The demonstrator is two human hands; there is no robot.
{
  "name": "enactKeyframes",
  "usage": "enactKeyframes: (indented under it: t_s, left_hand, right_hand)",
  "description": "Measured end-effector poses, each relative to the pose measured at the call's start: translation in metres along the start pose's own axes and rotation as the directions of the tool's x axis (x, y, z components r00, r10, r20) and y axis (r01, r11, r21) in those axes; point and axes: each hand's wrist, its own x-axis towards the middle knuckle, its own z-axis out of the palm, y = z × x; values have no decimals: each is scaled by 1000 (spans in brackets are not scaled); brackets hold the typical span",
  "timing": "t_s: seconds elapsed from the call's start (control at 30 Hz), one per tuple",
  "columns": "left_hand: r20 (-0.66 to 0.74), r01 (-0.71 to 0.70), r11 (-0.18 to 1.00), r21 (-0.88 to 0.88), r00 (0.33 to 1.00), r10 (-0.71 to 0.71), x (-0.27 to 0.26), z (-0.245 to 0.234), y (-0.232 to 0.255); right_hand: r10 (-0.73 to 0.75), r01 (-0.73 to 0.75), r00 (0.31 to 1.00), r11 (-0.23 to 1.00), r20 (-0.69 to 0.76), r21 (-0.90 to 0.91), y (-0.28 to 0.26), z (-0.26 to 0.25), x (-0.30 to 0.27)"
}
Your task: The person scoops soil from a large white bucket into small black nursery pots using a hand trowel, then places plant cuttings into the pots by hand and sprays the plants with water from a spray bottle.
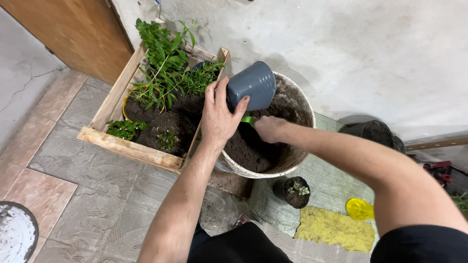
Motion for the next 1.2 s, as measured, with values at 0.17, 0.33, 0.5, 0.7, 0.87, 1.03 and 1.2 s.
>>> enactKeyframes:
  t_s: [0.17, 0.33, 0.5, 0.7, 0.87, 1.03, 1.2]
  left_hand:
    - [22, 22, 999, -39, 1000, -22, -4, -3, 2]
    - [34, 60, 997, -55, 998, -58, -1, -3, 2]
    - [55, 64, 997, -53, 997, -61, 0, -8, 6]
    - [37, 26, 999, -43, 999, -24, 0, -6, 5]
    - [42, 14, 998, -59, 999, -12, 0, -8, 5]
    - [43, 20, 998, -59, 999, -18, -1, -8, 1]
    - [43, 32, 996, -81, 999, -28, -2, -11, 7]
  right_hand:
    - [-57, 77, 984, 990, 169, -116, 32, 1, -71]
    - [-33, 31, 958, 999, 285, 12, -63, -90, -168]
    - [-96, 131, 989, 929, 117, -345, -76, -29, -127]
    - [-71, 92, 995, 929, 71, -358, -30, 1, -79]
    - [-36, 0, 996, 910, -80, -416, 2, 22, -60]
    - [130, -187, 980, 852, -149, -489, 62, 23, -27]
    - [27, 65, 954, 952, 297, -298, 65, 39, 5]
